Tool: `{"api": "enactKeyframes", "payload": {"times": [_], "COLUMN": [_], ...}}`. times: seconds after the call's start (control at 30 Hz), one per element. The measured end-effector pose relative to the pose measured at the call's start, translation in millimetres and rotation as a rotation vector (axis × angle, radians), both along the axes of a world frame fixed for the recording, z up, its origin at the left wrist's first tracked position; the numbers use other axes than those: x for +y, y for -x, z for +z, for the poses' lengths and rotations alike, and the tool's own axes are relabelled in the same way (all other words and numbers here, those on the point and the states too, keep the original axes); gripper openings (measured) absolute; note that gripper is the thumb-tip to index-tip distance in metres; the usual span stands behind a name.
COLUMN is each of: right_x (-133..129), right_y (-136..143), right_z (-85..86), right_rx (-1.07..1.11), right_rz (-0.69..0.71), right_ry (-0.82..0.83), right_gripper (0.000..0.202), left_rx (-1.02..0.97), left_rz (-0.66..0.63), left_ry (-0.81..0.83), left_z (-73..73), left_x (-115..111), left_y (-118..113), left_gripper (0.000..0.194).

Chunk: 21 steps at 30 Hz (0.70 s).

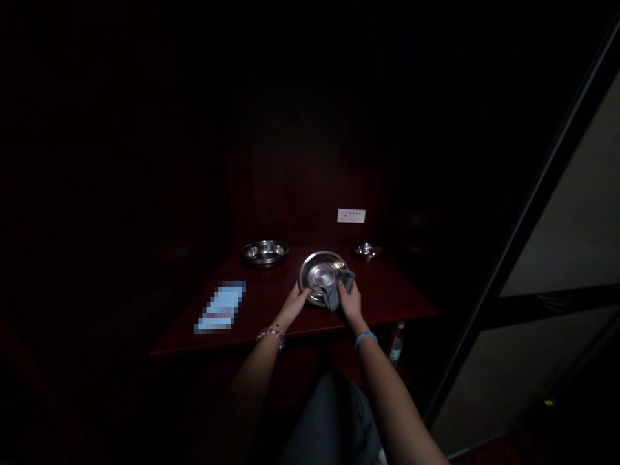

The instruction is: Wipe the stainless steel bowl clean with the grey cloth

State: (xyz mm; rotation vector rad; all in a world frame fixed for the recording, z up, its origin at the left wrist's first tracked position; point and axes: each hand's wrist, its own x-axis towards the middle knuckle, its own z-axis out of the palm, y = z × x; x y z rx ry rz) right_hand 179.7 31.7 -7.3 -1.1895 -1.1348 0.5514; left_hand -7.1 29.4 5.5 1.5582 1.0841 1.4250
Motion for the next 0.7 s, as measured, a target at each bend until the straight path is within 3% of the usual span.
{"api": "enactKeyframes", "payload": {"times": [0.37,0.7], "right_x": [-3.6,-7.2], "right_y": [0.0,1.4], "right_z": [1.3,6.2], "right_rx": [-0.006,0.008], "right_rz": [0.028,-0.010], "right_ry": [-0.003,0.016], "right_gripper": [0.030,0.031], "left_rx": [-0.027,0.014], "left_rz": [0.054,0.037], "left_ry": [0.039,0.049], "left_z": [19.1,10.6], "left_x": [-19.5,-13.5], "left_y": [3.9,2.5], "left_gripper": [0.040,0.052]}}
